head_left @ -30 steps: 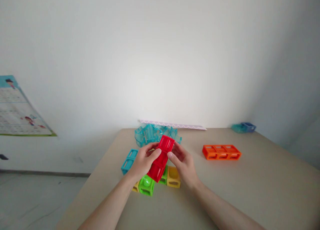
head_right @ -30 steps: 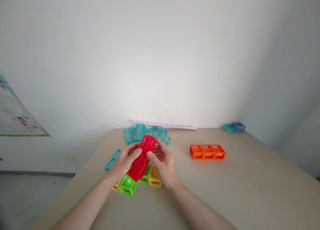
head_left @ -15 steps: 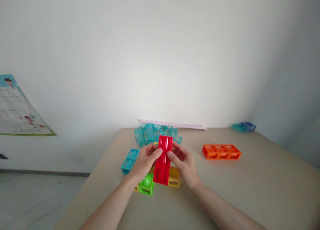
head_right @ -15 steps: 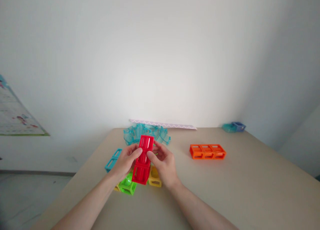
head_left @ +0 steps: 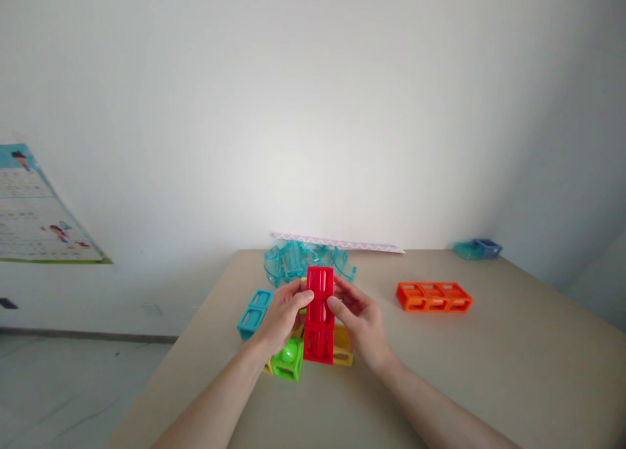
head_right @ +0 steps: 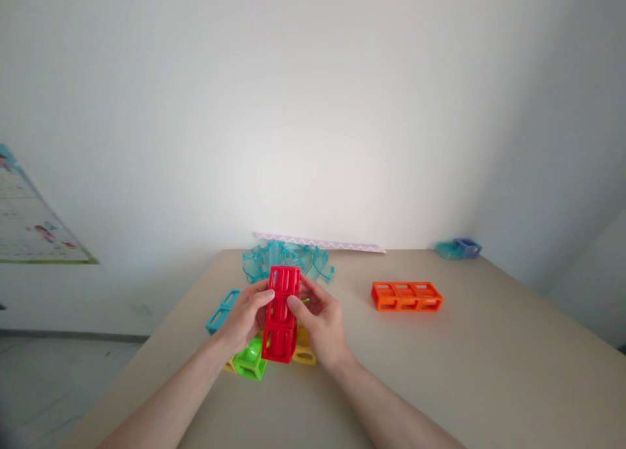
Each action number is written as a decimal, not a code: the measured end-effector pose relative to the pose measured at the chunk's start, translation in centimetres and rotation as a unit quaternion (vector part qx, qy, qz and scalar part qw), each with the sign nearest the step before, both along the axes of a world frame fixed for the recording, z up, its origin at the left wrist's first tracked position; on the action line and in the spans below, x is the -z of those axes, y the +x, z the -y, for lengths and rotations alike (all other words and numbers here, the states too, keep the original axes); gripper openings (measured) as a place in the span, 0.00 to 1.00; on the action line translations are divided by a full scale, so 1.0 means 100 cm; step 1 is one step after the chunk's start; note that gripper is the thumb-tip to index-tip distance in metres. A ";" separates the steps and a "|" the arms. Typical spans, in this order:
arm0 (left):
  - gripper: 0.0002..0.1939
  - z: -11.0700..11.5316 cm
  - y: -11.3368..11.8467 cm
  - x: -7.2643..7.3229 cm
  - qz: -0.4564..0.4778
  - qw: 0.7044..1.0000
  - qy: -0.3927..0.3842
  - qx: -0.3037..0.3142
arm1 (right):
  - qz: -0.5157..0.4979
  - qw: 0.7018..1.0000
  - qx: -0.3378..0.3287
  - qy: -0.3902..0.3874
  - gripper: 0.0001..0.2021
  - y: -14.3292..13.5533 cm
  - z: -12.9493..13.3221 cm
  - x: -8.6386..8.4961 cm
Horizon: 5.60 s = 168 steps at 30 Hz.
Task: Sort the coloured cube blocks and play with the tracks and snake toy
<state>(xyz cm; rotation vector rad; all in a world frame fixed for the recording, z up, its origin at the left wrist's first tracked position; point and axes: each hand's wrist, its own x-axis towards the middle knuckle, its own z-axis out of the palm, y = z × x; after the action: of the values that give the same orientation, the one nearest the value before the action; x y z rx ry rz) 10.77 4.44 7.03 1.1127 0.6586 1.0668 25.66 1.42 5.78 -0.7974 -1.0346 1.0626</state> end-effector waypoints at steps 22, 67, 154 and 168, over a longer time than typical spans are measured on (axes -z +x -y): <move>0.14 0.000 -0.003 -0.002 -0.004 1.000 0.018 -0.015 | -0.030 0.997 -0.064 0.003 0.19 0.002 0.000 0.001; 0.12 -0.020 -0.009 0.015 -0.034 0.999 -0.009 -0.002 | 0.785 0.608 0.112 -0.022 0.27 0.195 0.018 0.022; 0.14 -0.079 -0.087 0.032 -0.379 0.903 0.148 -0.139 | 0.560 0.808 -0.035 0.182 0.23 0.030 0.012 0.011; 0.09 -0.079 -0.098 0.043 -0.189 0.972 0.112 -0.084 | 0.631 0.722 -0.031 0.282 0.11 -0.048 -0.053 -0.002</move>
<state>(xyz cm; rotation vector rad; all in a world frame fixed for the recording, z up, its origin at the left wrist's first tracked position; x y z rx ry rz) 1.02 12.39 2.77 1.4991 0.9649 1.1012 20.85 6.69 5.98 -0.9394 -2.4043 0.0223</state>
